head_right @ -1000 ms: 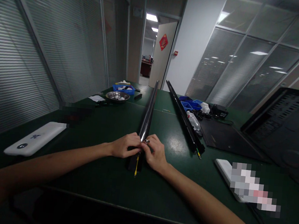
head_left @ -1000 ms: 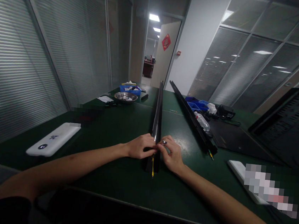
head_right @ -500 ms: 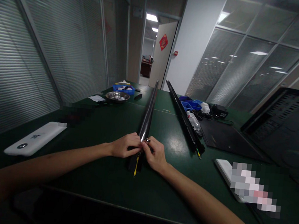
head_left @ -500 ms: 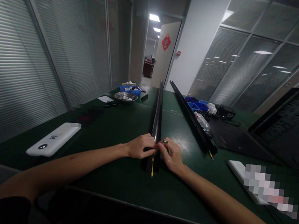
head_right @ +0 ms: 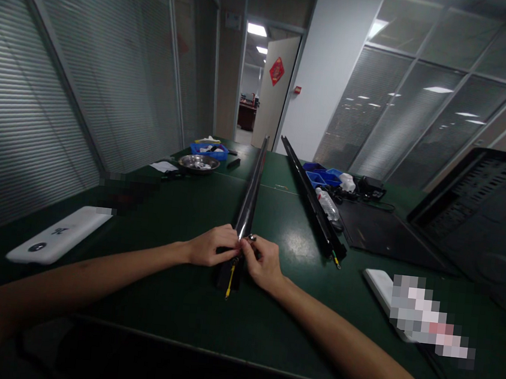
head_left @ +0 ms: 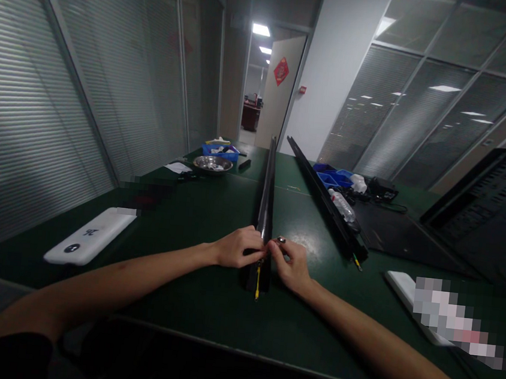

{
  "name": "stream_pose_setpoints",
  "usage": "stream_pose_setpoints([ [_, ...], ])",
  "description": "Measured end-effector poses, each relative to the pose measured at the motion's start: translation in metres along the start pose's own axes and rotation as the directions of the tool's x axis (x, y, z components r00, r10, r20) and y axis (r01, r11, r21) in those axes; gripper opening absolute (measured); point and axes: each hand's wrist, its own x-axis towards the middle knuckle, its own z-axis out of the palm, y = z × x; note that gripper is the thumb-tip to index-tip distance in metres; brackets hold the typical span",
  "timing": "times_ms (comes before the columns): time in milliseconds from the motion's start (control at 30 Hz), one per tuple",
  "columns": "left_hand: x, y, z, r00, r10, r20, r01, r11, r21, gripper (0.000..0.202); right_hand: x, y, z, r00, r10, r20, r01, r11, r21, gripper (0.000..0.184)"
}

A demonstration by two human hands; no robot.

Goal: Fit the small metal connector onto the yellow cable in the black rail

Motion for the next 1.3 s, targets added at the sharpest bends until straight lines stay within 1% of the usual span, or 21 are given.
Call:
stream_pose_setpoints([
  [133,0.0006,0.0004,-0.0002,1.000,-0.010,0.028,0.010,1.000,0.007,0.019,-0.0005,0.0001,0.0009,1.000,0.000,0.007,0.000,1.000,-0.025,0.033],
  [267,0.0008,0.0012,-0.0006,1.000,-0.015,0.008,0.015,1.000,-0.004,0.020,-0.0013,-0.0005,0.0004,1.000,-0.006,-0.031,0.005,0.999,-0.033,0.030],
  [567,0.0006,0.0015,-0.0005,1.000,0.008,-0.005,-0.008,1.000,0.003,0.017,-0.0017,0.0001,0.0001,0.999,0.013,-0.029,-0.014,0.999,-0.043,0.031],
  [900,-0.0003,0.0005,0.0000,1.000,-0.006,0.018,0.006,1.000,0.008,0.018,0.0008,-0.0052,-0.0009,1.000,0.017,0.005,-0.017,0.998,-0.056,0.040],
  [1167,0.0003,0.0016,0.0001,1.000,-0.020,0.021,0.020,1.000,0.009,0.017,-0.0019,0.0023,0.0025,0.999,0.037,0.003,-0.036,0.998,-0.053,0.038],
  [1300,0.0004,0.0023,-0.0008,1.000,-0.008,0.020,0.008,1.000,0.009,0.018,-0.0017,0.0024,0.0016,0.999,0.039,0.015,-0.038,0.998,-0.048,0.038],
])
